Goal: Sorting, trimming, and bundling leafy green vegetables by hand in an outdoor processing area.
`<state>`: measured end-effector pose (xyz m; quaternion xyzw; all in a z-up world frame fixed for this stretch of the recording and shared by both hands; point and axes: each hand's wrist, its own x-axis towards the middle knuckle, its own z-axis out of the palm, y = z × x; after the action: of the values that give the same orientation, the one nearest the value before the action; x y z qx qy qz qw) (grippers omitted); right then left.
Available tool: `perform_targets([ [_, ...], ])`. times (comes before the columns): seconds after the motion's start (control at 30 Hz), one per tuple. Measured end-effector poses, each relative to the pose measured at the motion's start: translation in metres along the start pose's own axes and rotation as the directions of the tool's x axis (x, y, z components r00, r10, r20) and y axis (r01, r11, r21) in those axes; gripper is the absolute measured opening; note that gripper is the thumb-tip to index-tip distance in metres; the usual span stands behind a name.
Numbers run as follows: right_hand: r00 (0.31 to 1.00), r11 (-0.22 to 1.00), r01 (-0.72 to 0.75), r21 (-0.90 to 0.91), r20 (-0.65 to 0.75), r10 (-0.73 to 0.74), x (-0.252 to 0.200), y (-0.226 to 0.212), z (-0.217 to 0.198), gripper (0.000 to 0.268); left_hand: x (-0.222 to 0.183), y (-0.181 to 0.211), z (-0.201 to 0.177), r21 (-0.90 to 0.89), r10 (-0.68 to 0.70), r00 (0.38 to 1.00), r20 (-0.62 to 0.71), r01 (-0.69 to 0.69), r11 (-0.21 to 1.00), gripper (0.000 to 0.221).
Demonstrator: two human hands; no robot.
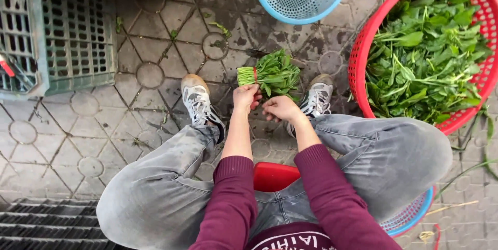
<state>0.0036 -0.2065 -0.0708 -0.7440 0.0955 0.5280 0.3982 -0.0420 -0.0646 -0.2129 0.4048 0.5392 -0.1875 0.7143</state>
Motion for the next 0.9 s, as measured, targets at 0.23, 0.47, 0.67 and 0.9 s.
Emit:
perform_targets([
  [0.23, 0.924, 0.978, 0.097, -0.187, -0.347, -0.158, 0.072, 0.042, 0.039, 0.021, -0.024, 0.024, -0.004, 0.667, 0.376, 0.905, -0.201, -0.154, 0.729, 0.015],
  [0.47, 0.799, 0.963, -0.108, -0.247, -0.598, -0.064, 0.063, 0.016, 0.068, 0.024, -0.063, 0.018, -0.003, 0.648, 0.780, 0.626, 0.025, -0.604, 0.464, 0.007],
  [0.67, 0.698, 0.896, -0.142, -0.422, -0.684, -0.211, 0.077, 0.037, 0.075, 0.024, -0.087, 0.025, -0.004, 0.570, 0.774, 0.627, 0.090, -0.670, 0.476, 0.021],
  [0.9, 0.715, 0.871, -0.163, -0.463, -0.664, -0.219, 0.095, 0.056, 0.082, 0.021, -0.073, 0.015, -0.009, 0.589, 0.704, 0.709, 0.040, -0.586, 0.557, 0.019],
])
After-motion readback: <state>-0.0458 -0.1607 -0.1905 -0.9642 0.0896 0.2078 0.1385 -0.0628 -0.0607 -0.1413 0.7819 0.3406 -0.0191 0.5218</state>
